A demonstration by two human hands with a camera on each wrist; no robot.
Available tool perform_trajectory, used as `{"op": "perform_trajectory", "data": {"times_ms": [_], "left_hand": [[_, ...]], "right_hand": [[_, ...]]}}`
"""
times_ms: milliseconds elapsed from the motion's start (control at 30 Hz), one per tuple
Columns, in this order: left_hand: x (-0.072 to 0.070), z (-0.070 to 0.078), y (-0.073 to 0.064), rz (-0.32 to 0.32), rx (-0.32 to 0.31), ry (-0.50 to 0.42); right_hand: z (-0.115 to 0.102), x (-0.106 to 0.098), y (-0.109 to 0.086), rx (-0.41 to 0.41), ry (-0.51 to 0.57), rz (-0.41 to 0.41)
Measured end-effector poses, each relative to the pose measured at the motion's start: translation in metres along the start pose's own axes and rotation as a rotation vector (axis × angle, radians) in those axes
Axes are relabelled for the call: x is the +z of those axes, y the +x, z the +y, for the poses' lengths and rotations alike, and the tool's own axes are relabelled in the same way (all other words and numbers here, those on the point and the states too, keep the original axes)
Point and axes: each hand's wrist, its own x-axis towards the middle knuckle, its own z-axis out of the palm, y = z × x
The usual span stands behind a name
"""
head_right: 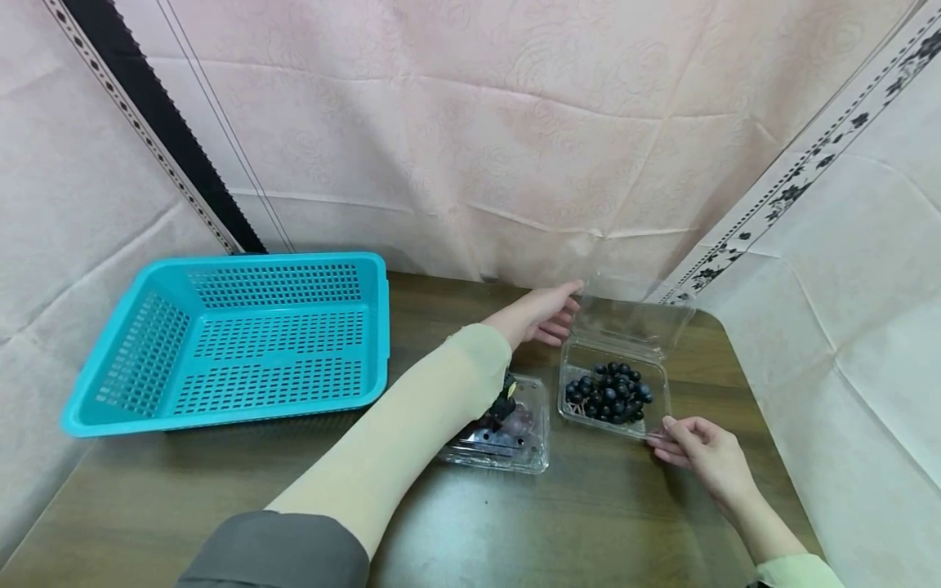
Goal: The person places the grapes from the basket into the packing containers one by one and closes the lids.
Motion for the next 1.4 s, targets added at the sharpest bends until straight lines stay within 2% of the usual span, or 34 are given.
{"op": "perform_trajectory", "data": {"times_ms": [333,433,667,867,1067,1200,1400], "left_hand": [[0.001,0.001,0.005,-0.007,0.031,0.137],[-0.001,0.0,0.005,-0.025,0.047,0.178],[-0.004,-0.001,-0.002,-0.11,0.081,0.311],[-0.007,-0.004,-0.011,-0.138,0.169,0.527],[-0.005,-0.009,-0.022,-0.143,0.318,0.77],[-0.003,-0.014,-0.026,-0.161,0.371,0.835],[0.0,-0.02,-0.031,-0.18,0.399,0.922]], "right_hand": [[0.002,0.001,0.001,-0.002,0.003,-0.004],[0.002,0.002,0.002,0.004,-0.004,0.002],[0.001,0.003,0.001,0.017,-0.014,0.01],[0.001,0.001,0.001,0.006,0.0,-0.003],[0.003,-0.001,0.0,0.014,0.002,-0.002],[0.002,-0.001,0.001,0.026,-0.003,0.006],[0.0,-0.002,0.0,0.056,-0.025,0.022]]}}
